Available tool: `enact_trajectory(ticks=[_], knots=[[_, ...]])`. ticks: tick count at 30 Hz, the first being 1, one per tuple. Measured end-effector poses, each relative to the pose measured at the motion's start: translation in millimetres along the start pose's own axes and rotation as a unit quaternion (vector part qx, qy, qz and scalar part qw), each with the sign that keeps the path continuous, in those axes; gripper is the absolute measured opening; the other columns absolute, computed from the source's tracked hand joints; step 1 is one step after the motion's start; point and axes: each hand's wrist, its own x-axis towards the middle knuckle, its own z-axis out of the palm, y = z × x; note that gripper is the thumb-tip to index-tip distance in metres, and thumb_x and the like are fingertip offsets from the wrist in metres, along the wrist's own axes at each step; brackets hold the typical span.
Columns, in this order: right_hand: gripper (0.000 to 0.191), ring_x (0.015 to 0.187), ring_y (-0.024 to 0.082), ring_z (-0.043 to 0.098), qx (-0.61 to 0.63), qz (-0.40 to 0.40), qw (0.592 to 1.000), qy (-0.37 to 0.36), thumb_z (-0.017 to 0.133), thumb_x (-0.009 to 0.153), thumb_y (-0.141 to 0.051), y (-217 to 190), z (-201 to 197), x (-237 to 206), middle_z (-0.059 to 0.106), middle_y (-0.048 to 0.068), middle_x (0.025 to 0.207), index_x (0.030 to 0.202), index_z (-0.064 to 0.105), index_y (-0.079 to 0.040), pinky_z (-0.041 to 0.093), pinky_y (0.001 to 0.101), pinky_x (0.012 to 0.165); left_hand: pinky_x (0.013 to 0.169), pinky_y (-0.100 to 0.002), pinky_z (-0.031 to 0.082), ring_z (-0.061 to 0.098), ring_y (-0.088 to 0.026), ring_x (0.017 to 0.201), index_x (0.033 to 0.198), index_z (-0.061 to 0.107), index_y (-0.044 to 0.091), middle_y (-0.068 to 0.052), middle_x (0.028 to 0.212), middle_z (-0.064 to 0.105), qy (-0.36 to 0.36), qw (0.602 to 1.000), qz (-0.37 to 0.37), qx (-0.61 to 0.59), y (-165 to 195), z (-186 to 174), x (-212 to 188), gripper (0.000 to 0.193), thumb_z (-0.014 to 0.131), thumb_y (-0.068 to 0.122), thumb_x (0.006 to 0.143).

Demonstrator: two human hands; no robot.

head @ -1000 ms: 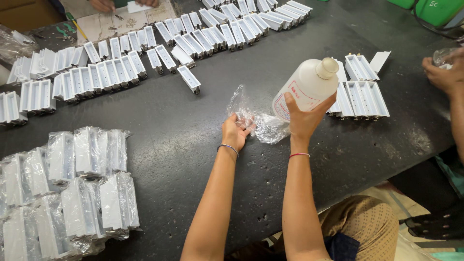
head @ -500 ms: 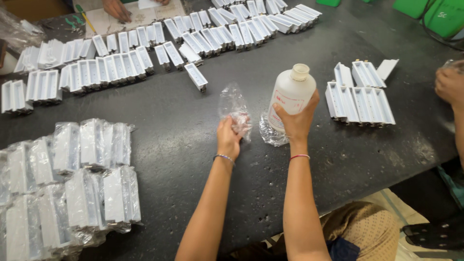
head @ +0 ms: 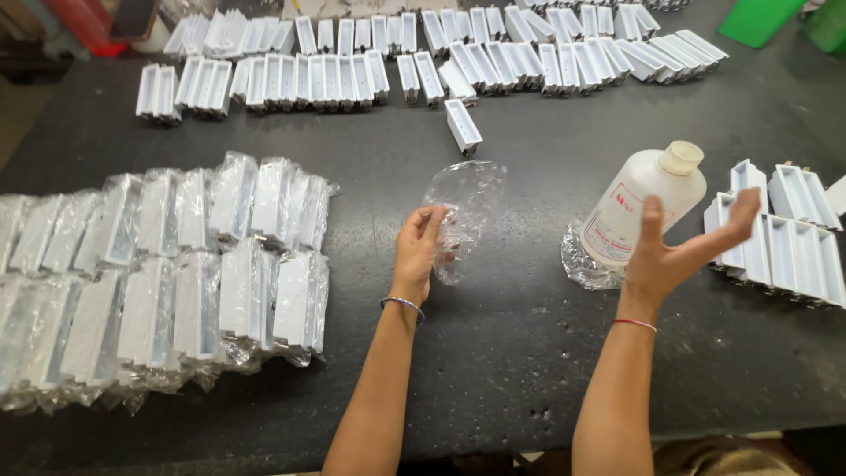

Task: The person repeatedly picks up small white rectangular components and wraps each one individually in clear plastic film. The wrapped items are stacked on the left side of the table while unwrapped components remain in rows on the right.

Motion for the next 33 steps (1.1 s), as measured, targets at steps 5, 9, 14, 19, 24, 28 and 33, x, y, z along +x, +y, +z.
enact_trajectory(ticks=[5, 9, 14, 19, 24, 28, 33], knots=[[0.057, 0.130, 0.025, 0.050, 0.048, 0.031, 0.998, -0.014, 0.077, 0.104, -0.034, -52.2, 29.8, -12.9, 0.051, 0.011, 0.138, 0.147, 0.048, -0.009, 0.041, 0.0404, 0.115, 0.053, -0.024, 0.056, 0.058, -0.007, 0.071, 0.110, 0.073, 0.007, 0.002, 0.093, 0.068, 0.015, 0.993, 0.058, 0.106, 5.2, -5.8, -0.2, 0.037, 0.066, 0.040, 0.096], [0.059, 0.130, 0.024, 0.056, 0.095, -0.128, 0.963, -0.215, 0.072, 0.098, -0.042, -87.3, 61.0, -41.9, 0.062, 0.014, 0.136, 0.141, 0.054, -0.006, 0.048, 0.0394, 0.110, 0.047, -0.023, 0.050, 0.056, -0.006, 0.061, 0.107, 0.069, 0.007, -0.003, 0.079, 0.065, 0.019, 0.977, 0.079, 0.195, 6.6, -7.3, -2.1, 0.042, 0.070, 0.046, 0.091], [0.021, 0.079, 0.013, 0.063, 0.187, 0.118, 0.922, -0.317, 0.072, 0.100, -0.023, -95.5, 67.5, -53.3, 0.069, 0.003, 0.085, 0.103, 0.071, -0.003, 0.052, 0.0261, 0.075, 0.040, -0.023, 0.042, 0.047, -0.007, 0.043, 0.099, 0.060, 0.008, 0.000, 0.057, 0.057, 0.050, 0.983, 0.055, 0.169, 13.7, -15.9, -1.8, 0.053, 0.067, 0.059, 0.083], [0.017, 0.064, 0.006, 0.057, 0.308, 0.244, 0.883, -0.258, 0.068, 0.101, -0.019, -86.3, 77.3, -60.8, 0.060, -0.001, 0.073, 0.098, 0.065, -0.003, 0.058, 0.0241, 0.067, 0.055, -0.022, 0.055, 0.047, -0.004, 0.052, 0.113, 0.068, 0.015, 0.004, 0.067, 0.053, 0.003, 0.987, 0.090, 0.136, 21.2, -25.7, -2.8, 0.057, 0.061, 0.065, 0.086], [0.017, 0.074, 0.010, 0.053, 0.330, 0.247, 0.880, -0.235, 0.070, 0.108, -0.015, -83.2, 77.4, -59.9, 0.060, 0.003, 0.081, 0.103, 0.064, 0.001, 0.044, 0.0256, 0.071, 0.068, -0.026, 0.059, 0.066, -0.013, 0.086, 0.105, 0.073, 0.012, -0.004, 0.106, 0.069, -0.051, 0.897, 0.343, 0.275, 23.5, -28.3, -4.3, 0.045, 0.081, 0.047, 0.079], [0.020, 0.098, 0.016, 0.068, 0.458, 0.293, 0.759, -0.358, 0.070, 0.093, -0.019, -93.3, 70.2, -54.1, 0.072, 0.005, 0.101, 0.108, 0.068, -0.006, 0.054, 0.0331, 0.094, 0.067, -0.024, 0.059, 0.071, -0.010, 0.078, 0.094, 0.075, 0.012, -0.001, 0.092, 0.077, -0.005, 0.959, 0.176, 0.224, 21.1, -25.9, -3.9, 0.029, 0.079, 0.037, 0.082], [0.011, 0.112, 0.016, 0.068, 0.329, 0.162, 0.798, -0.477, 0.077, 0.087, -0.010, -97.7, 69.0, -61.2, 0.074, 0.006, 0.108, 0.095, 0.070, -0.007, 0.055, 0.0373, 0.101, 0.066, -0.026, 0.059, 0.070, -0.013, 0.076, 0.094, 0.074, 0.008, -0.007, 0.088, 0.076, 0.040, 0.982, 0.128, 0.129, 19.1, -33.2, 1.3, 0.022, 0.075, 0.028, 0.088]])
